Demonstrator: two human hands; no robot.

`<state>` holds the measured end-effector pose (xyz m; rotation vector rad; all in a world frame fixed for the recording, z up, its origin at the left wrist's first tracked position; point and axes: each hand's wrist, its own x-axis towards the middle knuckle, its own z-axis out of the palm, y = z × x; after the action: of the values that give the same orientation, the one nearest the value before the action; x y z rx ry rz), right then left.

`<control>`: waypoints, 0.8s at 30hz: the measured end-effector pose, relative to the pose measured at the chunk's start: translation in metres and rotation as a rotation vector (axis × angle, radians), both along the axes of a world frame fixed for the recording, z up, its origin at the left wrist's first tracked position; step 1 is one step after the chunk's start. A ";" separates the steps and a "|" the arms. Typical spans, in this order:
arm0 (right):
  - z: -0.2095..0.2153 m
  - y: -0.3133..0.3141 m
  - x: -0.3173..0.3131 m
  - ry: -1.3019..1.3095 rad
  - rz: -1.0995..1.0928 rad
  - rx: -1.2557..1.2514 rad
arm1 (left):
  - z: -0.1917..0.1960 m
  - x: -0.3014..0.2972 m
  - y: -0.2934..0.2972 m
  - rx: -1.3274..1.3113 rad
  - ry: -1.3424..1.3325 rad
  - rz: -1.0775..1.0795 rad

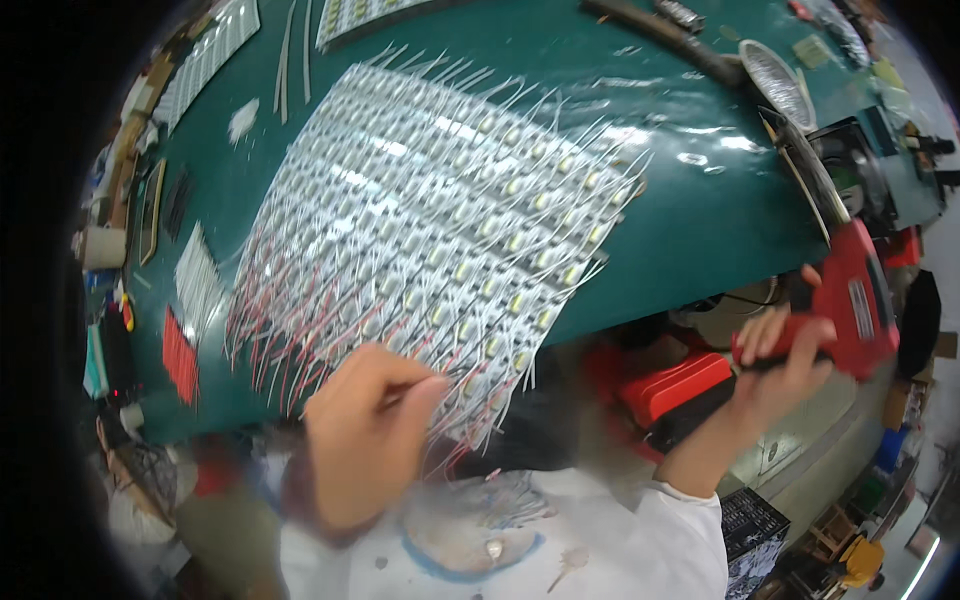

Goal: The person solders red and white wires onto a large LED circuit board using a soldering gun and a roll of solder.

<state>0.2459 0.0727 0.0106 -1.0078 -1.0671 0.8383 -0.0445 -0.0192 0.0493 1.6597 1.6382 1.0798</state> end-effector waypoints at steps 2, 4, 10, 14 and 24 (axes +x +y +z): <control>-0.011 -0.030 -0.004 0.040 0.146 -0.043 | -0.018 0.016 0.002 0.026 0.072 0.038; -0.018 -0.061 -0.012 0.048 0.230 -0.097 | -0.033 0.028 0.004 0.058 0.136 0.053; -0.027 -0.130 0.026 0.026 0.620 -0.136 | -0.048 0.041 0.006 0.040 0.199 0.112; -0.036 -0.146 0.031 -0.029 0.631 -0.199 | -0.053 0.043 0.004 0.043 0.282 0.092; -0.049 -0.168 -0.007 0.231 0.316 -0.242 | -0.060 0.046 0.005 0.123 0.366 0.094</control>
<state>0.2394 -0.0956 -0.0380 -0.9258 -0.9532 1.3346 0.0010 -0.0146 -0.0110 1.9686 1.9266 0.9797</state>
